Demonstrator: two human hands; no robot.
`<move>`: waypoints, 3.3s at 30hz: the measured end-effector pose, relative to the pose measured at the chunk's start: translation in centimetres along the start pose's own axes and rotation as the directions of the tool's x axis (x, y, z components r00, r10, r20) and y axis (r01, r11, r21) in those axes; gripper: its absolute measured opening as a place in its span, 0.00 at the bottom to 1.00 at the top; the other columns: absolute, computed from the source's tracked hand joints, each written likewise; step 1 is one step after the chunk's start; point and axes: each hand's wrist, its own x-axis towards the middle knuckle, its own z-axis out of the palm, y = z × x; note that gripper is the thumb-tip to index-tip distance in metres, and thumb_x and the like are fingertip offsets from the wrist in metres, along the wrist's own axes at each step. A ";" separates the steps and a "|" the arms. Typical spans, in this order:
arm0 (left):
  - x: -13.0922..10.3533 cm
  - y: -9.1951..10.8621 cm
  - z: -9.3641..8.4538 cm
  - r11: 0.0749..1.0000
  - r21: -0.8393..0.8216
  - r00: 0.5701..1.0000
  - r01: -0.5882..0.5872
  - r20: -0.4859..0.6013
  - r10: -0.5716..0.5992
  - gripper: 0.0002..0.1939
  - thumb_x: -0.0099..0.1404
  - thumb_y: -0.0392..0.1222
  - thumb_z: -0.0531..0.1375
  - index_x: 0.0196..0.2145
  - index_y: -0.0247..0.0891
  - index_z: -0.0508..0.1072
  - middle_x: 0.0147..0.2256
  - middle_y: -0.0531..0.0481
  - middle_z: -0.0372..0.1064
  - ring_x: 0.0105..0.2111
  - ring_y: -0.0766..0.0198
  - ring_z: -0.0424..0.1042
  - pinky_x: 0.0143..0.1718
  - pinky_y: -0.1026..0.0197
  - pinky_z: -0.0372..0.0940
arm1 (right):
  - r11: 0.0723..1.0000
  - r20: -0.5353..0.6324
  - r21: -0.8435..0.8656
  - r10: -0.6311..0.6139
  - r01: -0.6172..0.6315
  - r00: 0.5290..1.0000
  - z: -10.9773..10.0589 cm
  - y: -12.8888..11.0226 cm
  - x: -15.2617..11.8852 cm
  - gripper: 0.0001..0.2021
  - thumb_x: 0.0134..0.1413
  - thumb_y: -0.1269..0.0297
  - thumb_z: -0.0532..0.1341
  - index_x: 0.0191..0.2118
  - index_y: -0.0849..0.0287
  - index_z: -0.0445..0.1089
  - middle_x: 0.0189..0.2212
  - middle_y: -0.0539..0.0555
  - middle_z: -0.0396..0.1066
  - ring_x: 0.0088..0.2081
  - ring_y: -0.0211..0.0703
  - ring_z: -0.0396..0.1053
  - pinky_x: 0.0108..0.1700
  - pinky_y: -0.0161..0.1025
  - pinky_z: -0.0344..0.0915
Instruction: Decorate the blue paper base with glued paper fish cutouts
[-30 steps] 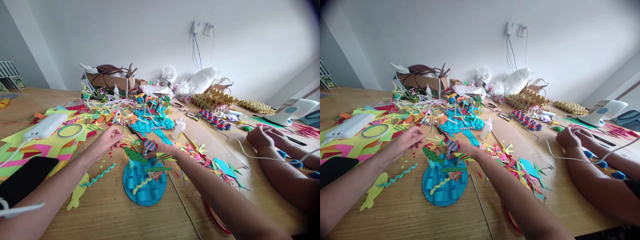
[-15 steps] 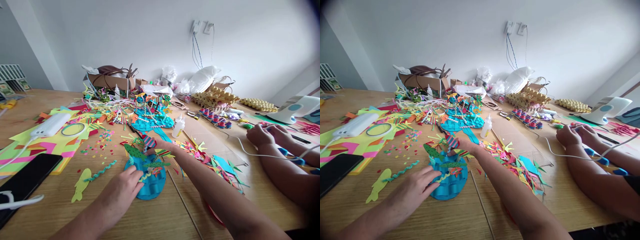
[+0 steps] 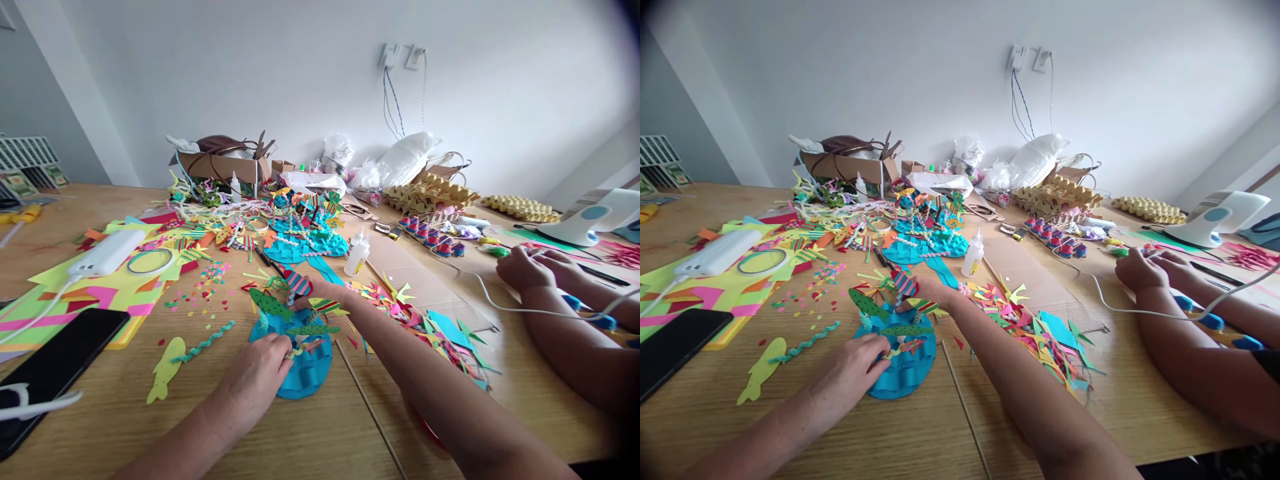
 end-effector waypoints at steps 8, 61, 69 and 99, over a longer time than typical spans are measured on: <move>-1.2 -0.7 0.0 0.995 -0.103 0.998 -0.007 -0.062 0.001 0.08 0.59 0.34 0.50 0.30 0.41 0.68 0.27 0.52 0.69 0.28 0.63 0.68 0.29 0.64 0.56 | 0.998 0.017 -0.044 -0.033 0.034 0.999 -0.1 0.3 0.4 0.17 0.29 0.53 0.70 0.27 0.58 0.73 0.26 0.49 0.71 0.30 0.41 0.67 0.33 0.36 0.63; -1.8 -4.9 1.8 0.943 -0.158 0.937 -0.293 -0.243 0.250 0.07 0.61 0.34 0.52 0.30 0.40 0.69 0.29 0.54 0.66 0.27 0.69 0.67 0.28 0.68 0.61 | 0.992 -0.001 -0.126 0.022 -0.022 1.000 0.0 -1.6 -0.4 0.15 0.34 0.57 0.69 0.28 0.62 0.72 0.25 0.49 0.70 0.30 0.39 0.66 0.33 0.34 0.61; -1.9 -4.9 2.9 0.961 -0.090 0.928 -0.262 -0.296 0.226 0.08 0.60 0.31 0.51 0.31 0.41 0.67 0.29 0.54 0.65 0.27 0.68 0.68 0.28 0.68 0.60 | 0.999 0.019 -0.044 0.011 -0.010 1.000 0.0 -1.0 -0.3 0.13 0.34 0.59 0.68 0.28 0.60 0.71 0.25 0.48 0.70 0.30 0.39 0.66 0.33 0.34 0.61; -1.7 -3.6 -0.1 0.962 -0.171 0.977 -0.211 -0.073 0.201 0.12 0.61 0.33 0.48 0.28 0.40 0.70 0.28 0.54 0.61 0.27 0.68 0.64 0.27 0.67 0.56 | 0.998 0.054 -0.068 -0.001 0.004 0.999 -0.1 -1.9 -0.5 0.14 0.35 0.59 0.68 0.29 0.62 0.70 0.26 0.50 0.69 0.31 0.40 0.65 0.33 0.35 0.60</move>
